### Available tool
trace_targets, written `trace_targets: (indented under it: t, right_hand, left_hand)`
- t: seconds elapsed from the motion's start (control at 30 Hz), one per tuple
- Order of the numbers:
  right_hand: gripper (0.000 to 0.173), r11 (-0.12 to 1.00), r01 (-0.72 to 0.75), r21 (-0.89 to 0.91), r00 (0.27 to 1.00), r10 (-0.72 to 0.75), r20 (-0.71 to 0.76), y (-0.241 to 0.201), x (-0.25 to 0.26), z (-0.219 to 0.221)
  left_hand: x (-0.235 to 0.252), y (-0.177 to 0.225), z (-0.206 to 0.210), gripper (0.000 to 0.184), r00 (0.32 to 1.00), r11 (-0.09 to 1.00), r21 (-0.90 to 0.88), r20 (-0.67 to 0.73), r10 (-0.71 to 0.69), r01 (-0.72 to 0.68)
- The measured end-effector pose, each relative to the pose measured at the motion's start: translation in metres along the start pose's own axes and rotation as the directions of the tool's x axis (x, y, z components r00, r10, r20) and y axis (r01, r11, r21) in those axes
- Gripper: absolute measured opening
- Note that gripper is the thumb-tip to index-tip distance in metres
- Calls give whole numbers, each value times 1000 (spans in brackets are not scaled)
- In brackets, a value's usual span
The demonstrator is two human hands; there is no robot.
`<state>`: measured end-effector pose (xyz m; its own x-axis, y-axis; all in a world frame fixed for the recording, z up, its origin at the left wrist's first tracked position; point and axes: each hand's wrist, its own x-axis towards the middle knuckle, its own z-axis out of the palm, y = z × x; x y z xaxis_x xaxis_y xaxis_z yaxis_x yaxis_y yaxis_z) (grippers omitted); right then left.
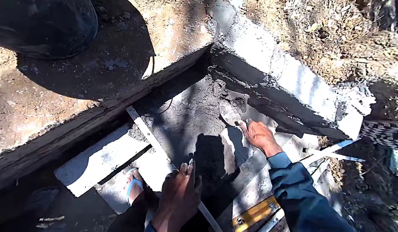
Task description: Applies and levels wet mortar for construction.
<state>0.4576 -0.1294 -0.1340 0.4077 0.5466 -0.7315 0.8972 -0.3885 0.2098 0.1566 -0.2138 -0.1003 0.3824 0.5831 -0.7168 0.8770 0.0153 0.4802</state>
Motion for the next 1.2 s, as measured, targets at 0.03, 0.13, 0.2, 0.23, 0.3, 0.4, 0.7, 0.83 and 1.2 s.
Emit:
trace_targets:
  t: [0.03, 0.13, 0.2, 0.23, 0.3, 0.4, 0.7, 0.83, 1.2]
  right_hand:
    - [59, 999, -5, 46, 1000, 5, 0, 0, -7, 7]
    - [55, 988, 12, 154, 998, -2, -66, -12, -30, 34]
    - [50, 960, 135, 245, 979, -92, -181, -24, -28, 61]
    - [51, 945, 186, 267, 969, -132, -209, -31, -21, 71]
    - [52, 919, 259, 296, 953, -195, -230, -45, 0, 70]
    - [37, 892, 426, 147, 812, -306, -497, -65, 54, 31]
    - [40, 893, 428, -136, 824, -448, -347, -106, 125, -21]
    - [39, 914, 405, 18, 843, -366, -395, -86, 106, -3]
    - [33, 747, 383, 543, 827, -17, -561, 9, -14, 82]
  left_hand:
    - [1, 2, 0, 54, 1000, 1000, 15, 6, -7, 7]
    - [2, 10, 0, 56, 998, 998, 57, 60, -16, 13]
    - [3, 13, 2, 55, 998, 998, 58, 69, -3, -2]
    - [3, 15, 2, 55, 996, 999, 51, 89, -4, 0]
    - [3, 15, 6, 55, 995, 998, 55, 101, -10, 4]
    - [3, 16, 9, 57, 990, 997, 67, 132, -37, 29]
    - [3, 25, 13, 57, 994, 993, 114, 112, 4, -17]
    - [3, 26, 13, 56, 993, 993, 116, 116, -11, -2]
    - [-2, 17, 21, 57, 987, 980, 122, 28, 157, -159]
